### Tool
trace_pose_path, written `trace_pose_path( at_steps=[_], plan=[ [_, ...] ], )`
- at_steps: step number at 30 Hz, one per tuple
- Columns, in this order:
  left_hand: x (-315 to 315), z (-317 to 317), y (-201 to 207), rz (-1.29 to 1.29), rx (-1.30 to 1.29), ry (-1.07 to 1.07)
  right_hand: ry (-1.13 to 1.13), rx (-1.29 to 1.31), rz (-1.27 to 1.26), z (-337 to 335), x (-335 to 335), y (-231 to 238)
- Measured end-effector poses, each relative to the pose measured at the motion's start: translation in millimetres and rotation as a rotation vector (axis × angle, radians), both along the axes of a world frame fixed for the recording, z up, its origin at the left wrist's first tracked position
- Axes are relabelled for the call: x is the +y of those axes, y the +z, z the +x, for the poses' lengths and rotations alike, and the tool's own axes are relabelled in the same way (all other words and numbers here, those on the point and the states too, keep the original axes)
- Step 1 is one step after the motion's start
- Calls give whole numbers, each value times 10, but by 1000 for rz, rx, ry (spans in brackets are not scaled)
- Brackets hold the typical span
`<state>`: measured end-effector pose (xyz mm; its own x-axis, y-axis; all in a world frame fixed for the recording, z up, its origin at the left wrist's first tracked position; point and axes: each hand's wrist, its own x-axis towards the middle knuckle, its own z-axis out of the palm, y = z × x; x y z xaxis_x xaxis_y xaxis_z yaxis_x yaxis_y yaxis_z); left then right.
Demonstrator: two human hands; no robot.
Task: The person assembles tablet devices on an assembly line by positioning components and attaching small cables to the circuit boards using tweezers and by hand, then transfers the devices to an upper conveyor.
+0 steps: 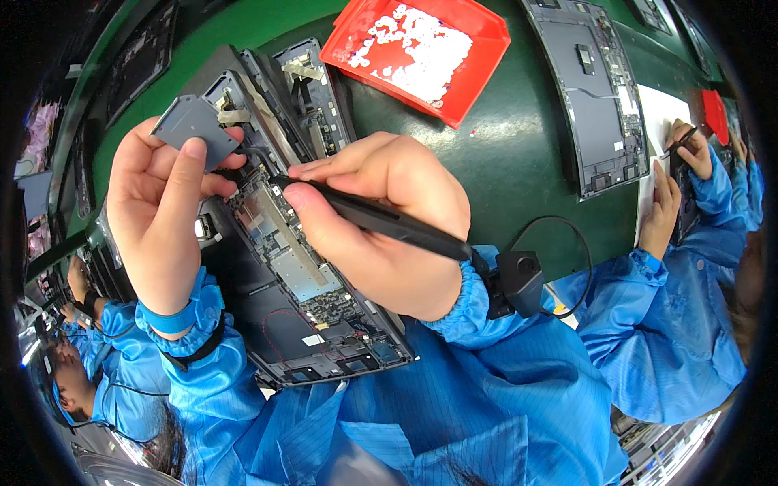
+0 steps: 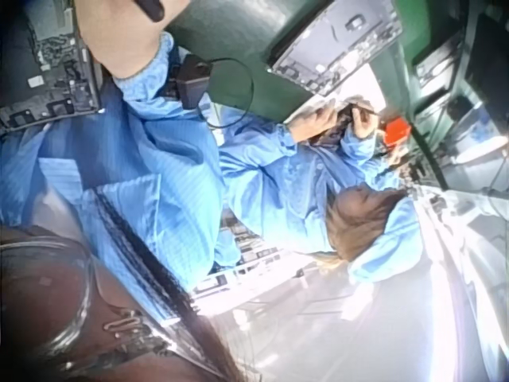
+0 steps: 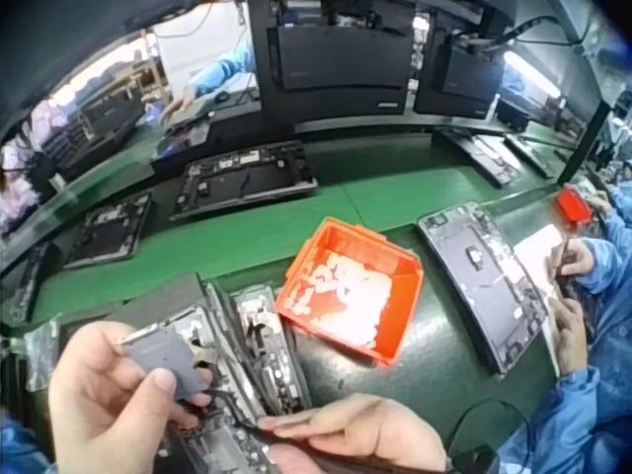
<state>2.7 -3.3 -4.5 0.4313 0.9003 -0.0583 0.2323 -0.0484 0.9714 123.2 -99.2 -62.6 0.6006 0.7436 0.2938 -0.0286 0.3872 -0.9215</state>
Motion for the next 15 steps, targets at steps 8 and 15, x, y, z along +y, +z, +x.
trace_pose_path(
  at_steps=[8,15],
  plan=[
    [2,-14,-24,16,20,-15,-35,-153,28,-23,4,-42],
    [-16,0,-23,18,8,-24,-53,-203,52,-35,-8,-63]
  ],
)
